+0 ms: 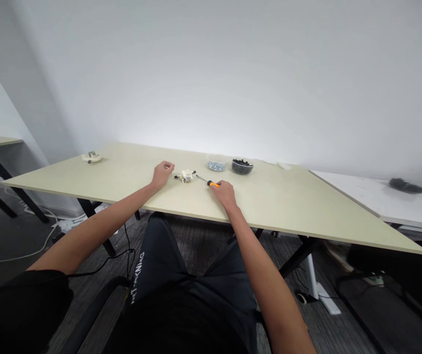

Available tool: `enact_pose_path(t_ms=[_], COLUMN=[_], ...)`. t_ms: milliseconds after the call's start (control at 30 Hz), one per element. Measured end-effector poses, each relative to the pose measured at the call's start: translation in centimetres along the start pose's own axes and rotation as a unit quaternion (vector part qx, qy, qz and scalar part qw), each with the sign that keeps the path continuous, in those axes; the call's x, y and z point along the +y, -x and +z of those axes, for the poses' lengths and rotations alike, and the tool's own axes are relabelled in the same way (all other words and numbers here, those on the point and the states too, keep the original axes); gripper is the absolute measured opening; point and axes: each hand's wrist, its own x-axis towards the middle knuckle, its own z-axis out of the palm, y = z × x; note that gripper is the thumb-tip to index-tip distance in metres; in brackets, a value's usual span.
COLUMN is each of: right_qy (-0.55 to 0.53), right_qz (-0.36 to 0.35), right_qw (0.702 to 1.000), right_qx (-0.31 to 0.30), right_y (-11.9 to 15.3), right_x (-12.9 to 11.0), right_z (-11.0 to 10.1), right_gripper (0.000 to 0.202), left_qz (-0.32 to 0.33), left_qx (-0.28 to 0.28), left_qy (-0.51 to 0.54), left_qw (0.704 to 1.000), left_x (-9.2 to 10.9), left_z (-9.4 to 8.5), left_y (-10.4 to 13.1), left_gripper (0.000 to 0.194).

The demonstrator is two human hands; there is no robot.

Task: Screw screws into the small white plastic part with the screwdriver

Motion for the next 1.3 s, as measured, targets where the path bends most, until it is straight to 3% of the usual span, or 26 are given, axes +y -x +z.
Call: enact_pose_path(t_ms=[1300], right_qy=[-0.002], right_qz=[0.009], right_qw=[1.000], right_qx=[-0.006], right_y=[0.11], right_x=[-0.19], right_z=[-0.13], right_gripper=[0.032], left_qz=[-0.005], left_qx=[-0.018], left_qy=[-0.017], left_qw=[1.000], left_x=[0.30], left_z=[-0.08], left_y=[0.14], left_gripper=[0.008])
